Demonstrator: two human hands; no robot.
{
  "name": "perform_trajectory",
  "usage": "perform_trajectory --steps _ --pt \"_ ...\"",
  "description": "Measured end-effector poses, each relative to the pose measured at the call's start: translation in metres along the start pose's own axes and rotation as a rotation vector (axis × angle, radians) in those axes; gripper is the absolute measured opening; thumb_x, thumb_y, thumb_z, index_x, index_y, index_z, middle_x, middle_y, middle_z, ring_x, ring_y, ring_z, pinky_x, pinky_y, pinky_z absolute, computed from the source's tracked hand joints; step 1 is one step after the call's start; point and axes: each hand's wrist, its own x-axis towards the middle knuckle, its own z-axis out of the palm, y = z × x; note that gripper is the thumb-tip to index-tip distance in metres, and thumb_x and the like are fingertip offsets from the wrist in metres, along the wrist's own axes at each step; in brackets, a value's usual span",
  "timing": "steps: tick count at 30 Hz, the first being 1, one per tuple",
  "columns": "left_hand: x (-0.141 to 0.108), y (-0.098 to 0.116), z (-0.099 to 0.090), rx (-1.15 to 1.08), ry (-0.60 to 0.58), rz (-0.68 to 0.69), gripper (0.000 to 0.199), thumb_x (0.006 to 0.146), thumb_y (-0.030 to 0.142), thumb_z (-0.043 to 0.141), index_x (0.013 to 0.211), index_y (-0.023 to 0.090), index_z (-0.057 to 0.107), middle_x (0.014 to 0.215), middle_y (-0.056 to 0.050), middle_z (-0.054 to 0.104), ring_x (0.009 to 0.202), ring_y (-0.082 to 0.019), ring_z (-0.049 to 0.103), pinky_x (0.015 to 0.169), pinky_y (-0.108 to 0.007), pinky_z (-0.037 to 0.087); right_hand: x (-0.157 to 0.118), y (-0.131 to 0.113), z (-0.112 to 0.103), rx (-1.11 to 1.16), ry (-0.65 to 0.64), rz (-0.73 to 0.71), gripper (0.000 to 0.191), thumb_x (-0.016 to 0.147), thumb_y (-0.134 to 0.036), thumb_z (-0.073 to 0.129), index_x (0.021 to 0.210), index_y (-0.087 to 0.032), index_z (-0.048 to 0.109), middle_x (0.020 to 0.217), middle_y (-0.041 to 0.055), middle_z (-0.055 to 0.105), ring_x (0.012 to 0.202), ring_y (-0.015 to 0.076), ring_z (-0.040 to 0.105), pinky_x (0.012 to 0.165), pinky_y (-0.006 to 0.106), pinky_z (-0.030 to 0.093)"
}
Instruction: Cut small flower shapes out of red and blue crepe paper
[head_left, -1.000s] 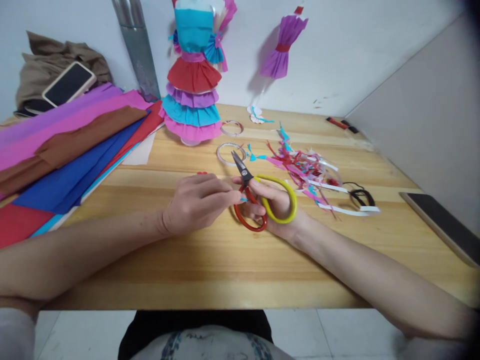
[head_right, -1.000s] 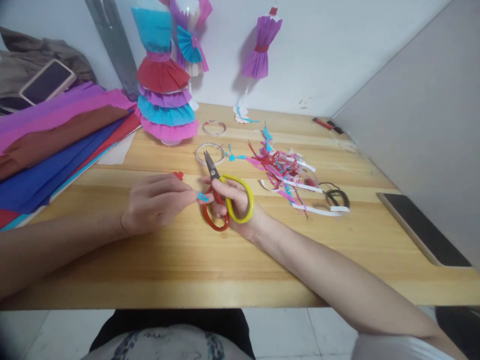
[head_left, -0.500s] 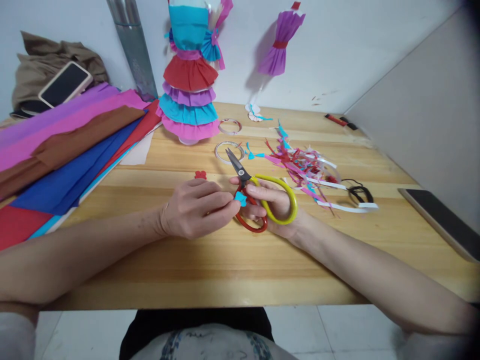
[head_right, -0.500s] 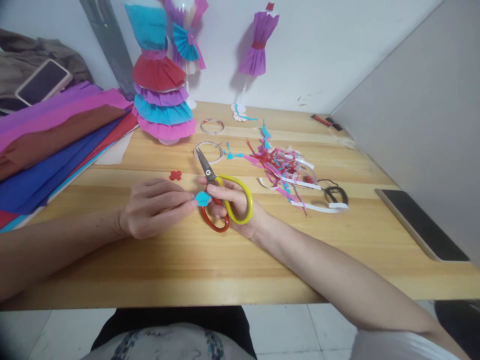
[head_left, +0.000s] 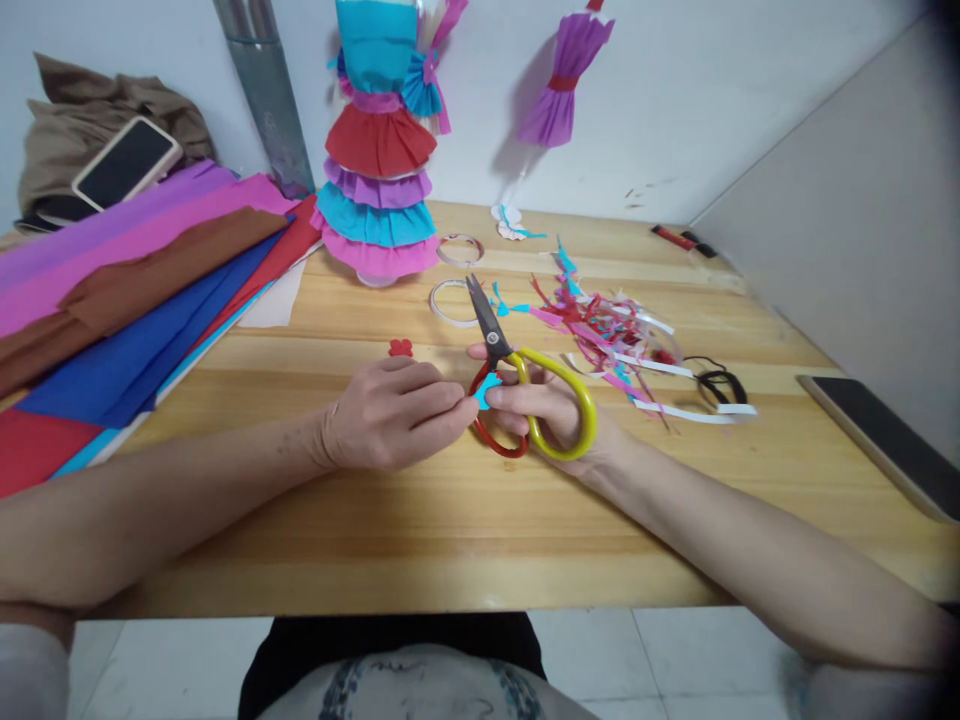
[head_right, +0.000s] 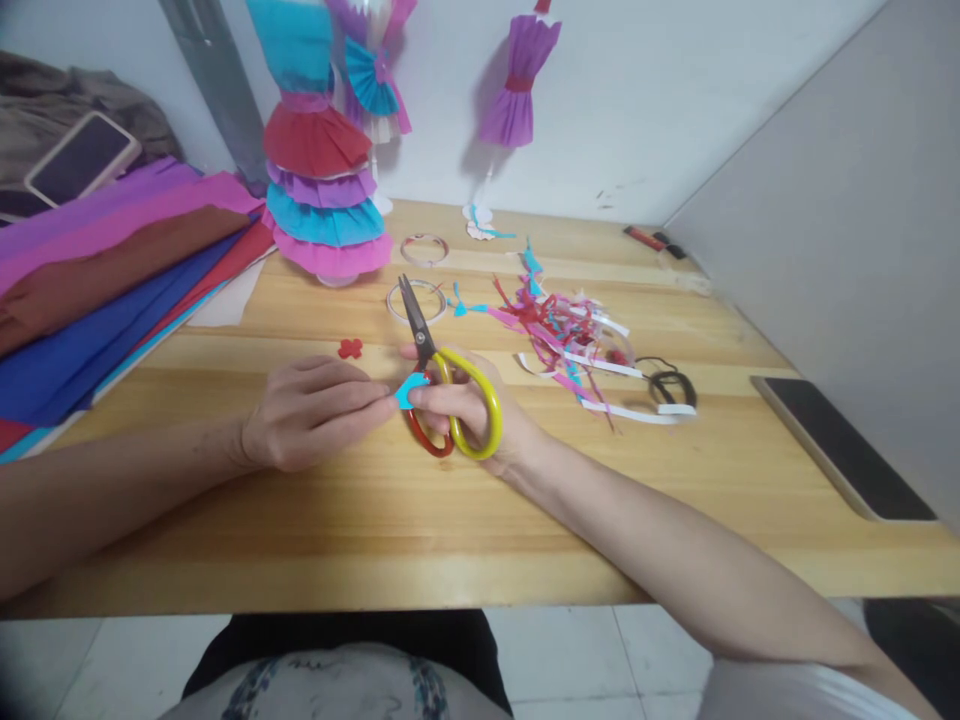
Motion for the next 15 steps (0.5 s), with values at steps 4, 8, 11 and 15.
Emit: perform_trajectory --steps 4,8,11,15 --pt "0.002 -0.002 -0.003 0.216 0.064 0.234 0.027 0.100 0.010 0.051 0.121 0.021 0.064 0.087 -0.003 0.078 0.072 -0.015 0.068 0.063 -0.028 0.051 0.000 0.001 0.004 -0.048 0.067 -0.098 0.049 0.067 -0.029 0.082 0.113 -0.023 0.070 0.051 -0.0125 0.045 0.040 0.0068 0.037 0.043 0.023 0.030" --pt "0.006 -0.002 -0.002 0.283 0.065 0.241 0.032 0.100 0.007 0.049 0.130 0.013 0.060 0.085 -0.003 0.078 0.065 -0.013 0.064 0.059 -0.027 0.049 0.001 -0.001 0.007 -0.073 0.141 -0.195 0.052 0.067 -0.027 0.079 0.118 -0.024 0.068 0.049 -0.0134 0.043 0.037 0.0077 0.037 0.040 0.023 0.029" --pt "0.007 -0.001 0.002 0.264 0.097 0.165 0.036 0.099 0.005 0.049 0.133 0.014 0.057 0.077 0.000 0.075 0.060 -0.013 0.061 0.059 -0.027 0.049 0.002 -0.003 0.006 -0.096 0.172 -0.257 0.053 0.068 -0.025 0.076 0.120 -0.025 0.067 0.049 -0.0136 0.043 0.036 0.0080 0.038 0.040 0.023 0.030" --pt "0.005 0.009 0.012 0.131 0.137 -0.165 0.031 0.097 0.007 0.056 0.126 0.018 0.057 0.076 0.002 0.071 0.063 -0.011 0.065 0.061 -0.023 0.049 0.002 -0.006 0.003 -0.121 0.204 -0.278 0.046 0.067 -0.023 0.077 0.112 -0.022 0.068 0.052 -0.0124 0.046 0.038 0.0077 0.041 0.041 0.023 0.031"
